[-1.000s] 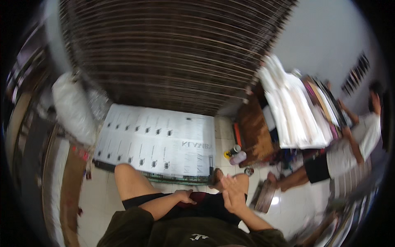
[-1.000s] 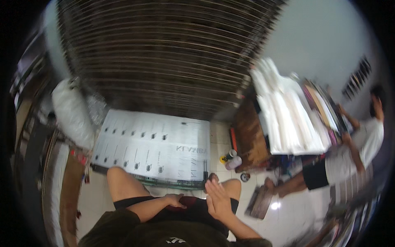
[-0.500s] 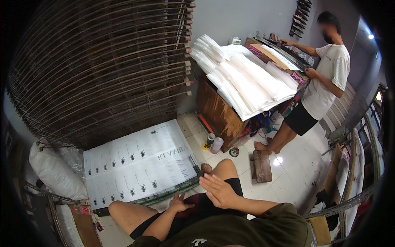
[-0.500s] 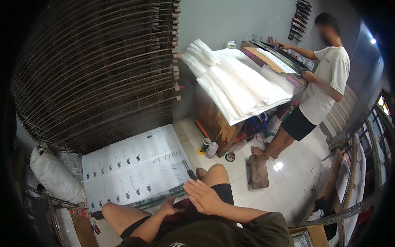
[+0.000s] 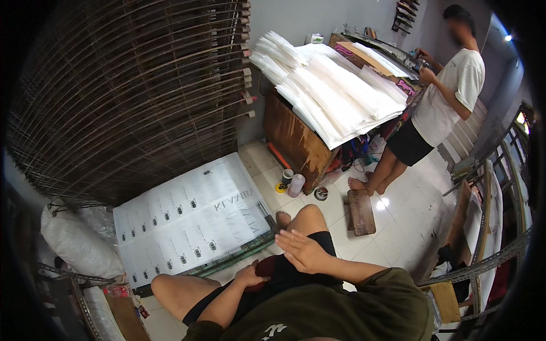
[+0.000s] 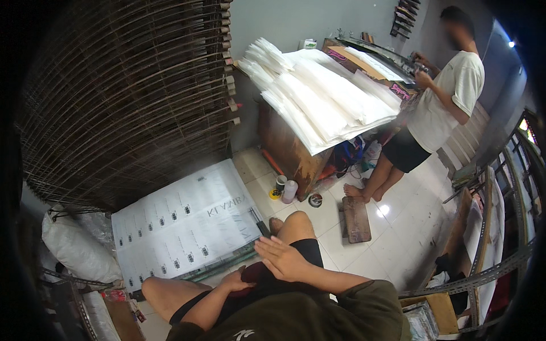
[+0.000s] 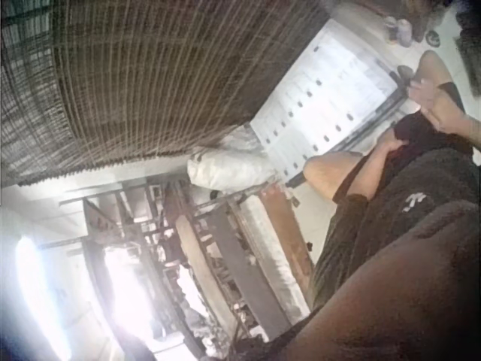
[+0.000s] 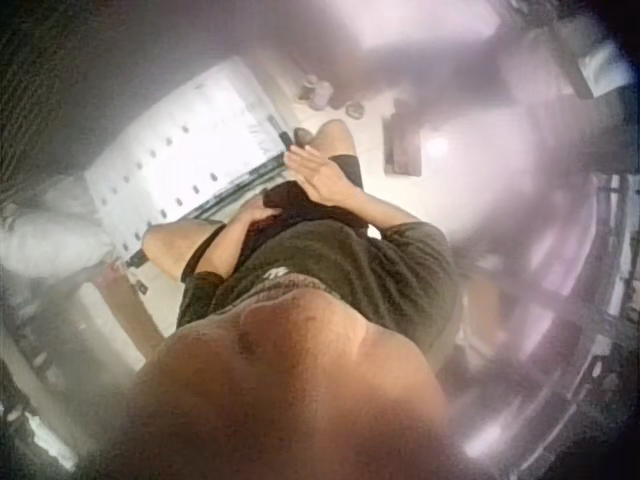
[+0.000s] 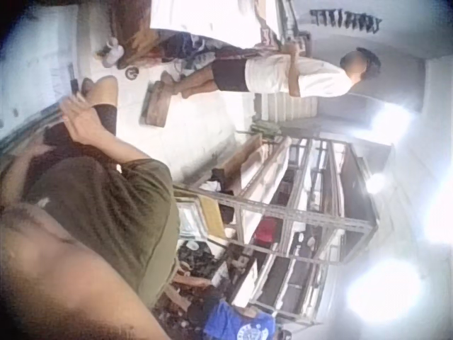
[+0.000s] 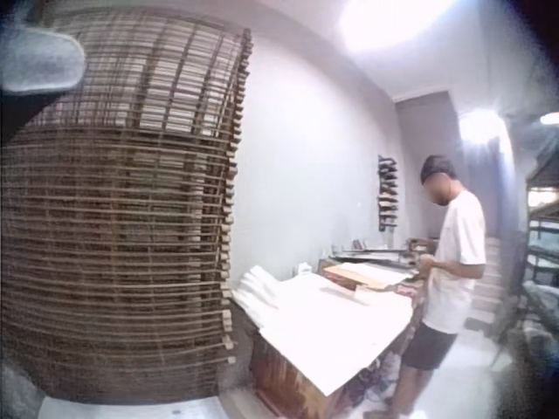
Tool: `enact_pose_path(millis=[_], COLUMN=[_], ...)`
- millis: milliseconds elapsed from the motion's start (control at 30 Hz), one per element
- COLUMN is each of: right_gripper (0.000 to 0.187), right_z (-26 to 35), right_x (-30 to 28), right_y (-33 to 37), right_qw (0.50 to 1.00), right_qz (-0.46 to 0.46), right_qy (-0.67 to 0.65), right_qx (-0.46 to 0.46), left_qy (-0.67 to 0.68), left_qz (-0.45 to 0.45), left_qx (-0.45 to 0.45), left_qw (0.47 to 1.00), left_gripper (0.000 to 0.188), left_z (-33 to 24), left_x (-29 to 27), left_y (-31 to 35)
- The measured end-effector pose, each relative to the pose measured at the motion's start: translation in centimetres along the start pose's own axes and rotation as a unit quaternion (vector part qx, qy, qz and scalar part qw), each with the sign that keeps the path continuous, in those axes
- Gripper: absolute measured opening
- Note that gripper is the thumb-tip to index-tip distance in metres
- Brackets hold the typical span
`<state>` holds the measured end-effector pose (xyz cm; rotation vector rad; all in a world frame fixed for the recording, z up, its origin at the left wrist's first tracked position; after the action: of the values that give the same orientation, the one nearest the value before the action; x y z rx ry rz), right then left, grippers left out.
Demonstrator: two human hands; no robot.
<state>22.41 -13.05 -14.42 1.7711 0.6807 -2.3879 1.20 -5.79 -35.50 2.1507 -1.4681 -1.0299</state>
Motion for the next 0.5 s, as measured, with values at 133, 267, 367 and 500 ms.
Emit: enact_pose_path(millis=[133,267,367,500], right_gripper=[0.043,0.042,0.042,0.046], right_z=[-0.1,-3.0,-2.7,-0.3], right_x=[-0.2,6.7,4.3,-1.4], right_y=[-0.3,7.0,5.2,0.9], right_qw=[0.999,0.967,0.989,0.998], right_qz=[0.024,0.255,0.144,-0.029], right_qy=[0.020,0.017,0.013,-0.016], right_qx=[0.009,0.001,0.018,0.055], left_qy=[-0.005,-0.059,0.061,-0.058], left_qz=[-0.024,-0.112,0.019,-0.100], left_qx=[-0.007,0.024,0.004,0.021], left_qw=[1.000,0.992,0.998,0.993], left_gripper=[0.115,0.116,0.116,0.119], left_z=[0.5,-2.0,-4.3,-1.1], left_x=[-0.4,0.7,0.0,-0.2], left_y=[-0.9,-0.3,1.0,-0.1])
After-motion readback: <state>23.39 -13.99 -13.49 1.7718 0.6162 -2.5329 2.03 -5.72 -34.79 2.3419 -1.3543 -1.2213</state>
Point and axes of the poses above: each hand's wrist, its own y-axis away from the middle knuckle, its own x-axis out of the palm, z = x × y, the point moved 2 cm from there along -y, towards the middle knuckle, and after that the axes turned 8 degrees about y, right-handed, at the moved point
